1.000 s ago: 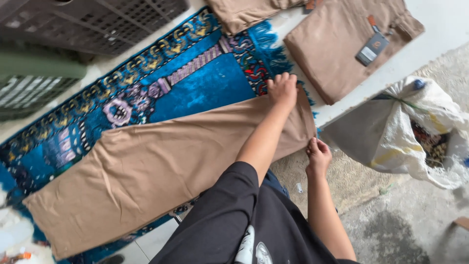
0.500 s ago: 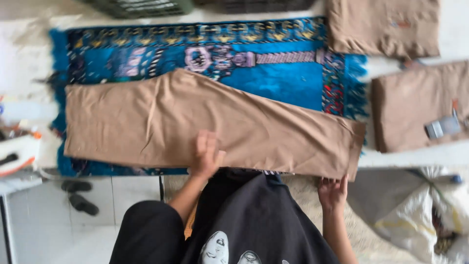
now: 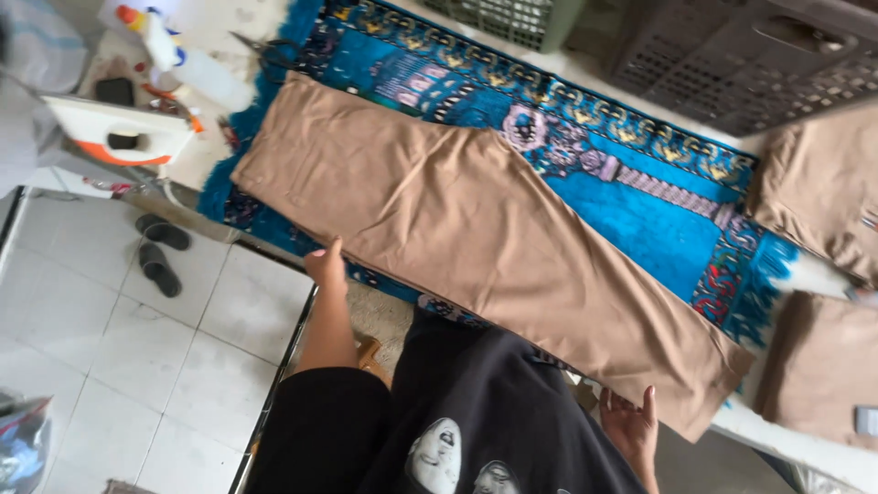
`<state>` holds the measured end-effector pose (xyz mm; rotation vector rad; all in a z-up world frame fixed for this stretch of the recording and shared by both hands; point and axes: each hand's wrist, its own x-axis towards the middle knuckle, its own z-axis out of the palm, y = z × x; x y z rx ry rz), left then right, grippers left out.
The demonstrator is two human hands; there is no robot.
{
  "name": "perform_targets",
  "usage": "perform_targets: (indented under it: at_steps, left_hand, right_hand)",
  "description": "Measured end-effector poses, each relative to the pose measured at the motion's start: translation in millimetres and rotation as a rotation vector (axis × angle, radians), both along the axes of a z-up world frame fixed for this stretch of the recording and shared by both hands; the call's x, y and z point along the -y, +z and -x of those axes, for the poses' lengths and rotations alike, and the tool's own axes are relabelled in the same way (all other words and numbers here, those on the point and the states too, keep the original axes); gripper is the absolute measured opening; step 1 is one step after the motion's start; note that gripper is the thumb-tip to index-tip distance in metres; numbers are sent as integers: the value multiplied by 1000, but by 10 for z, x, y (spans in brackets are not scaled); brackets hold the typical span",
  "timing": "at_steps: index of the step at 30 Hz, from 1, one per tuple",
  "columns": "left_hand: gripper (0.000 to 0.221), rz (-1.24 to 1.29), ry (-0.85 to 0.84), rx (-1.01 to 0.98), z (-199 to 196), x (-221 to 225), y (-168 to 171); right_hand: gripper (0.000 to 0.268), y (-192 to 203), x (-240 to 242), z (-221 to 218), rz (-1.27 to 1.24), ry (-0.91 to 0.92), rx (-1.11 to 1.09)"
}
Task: A person irons a pair of tan pants on a patterned mat and then folds them neatly.
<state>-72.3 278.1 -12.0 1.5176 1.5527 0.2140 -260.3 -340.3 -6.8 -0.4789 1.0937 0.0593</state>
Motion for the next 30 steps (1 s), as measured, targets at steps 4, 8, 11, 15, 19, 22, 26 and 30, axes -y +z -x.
perform_targets:
  at_steps: [4,8,11,15,19,22,26,30]
  left_hand:
    - [53,9,62,-14,-169,-69,98]
    - [82,34,-55,-215,-440,-115,481]
    - [86,91,-37,-347,-667,-261,570]
    - [76,446,295,0,-767,-565,642]
    - [55,558,407,318,-829,-550,1054]
    - [53,697,351,499,-941,-584,1154]
    - [64,700,101,342,-1262,-755,1183]
    - [57,716,133,610,-1726,-683,1432]
  right_hand:
    - [48,-465,284,13,-91,198,-90]
    - [21,-194,11,-215,86,19,-81]
    - [56,-306,346,-32,670,426,106]
    - [63,903,-62,-711,734,72,-5]
    - [79,1466,-341,-1020,571,198,349]
    - [55,1177,-15,-1069,208,-166,72]
    - [62,1161,234,-1467,503,360,228]
    - [64,1658,264,-2027,540,170,516]
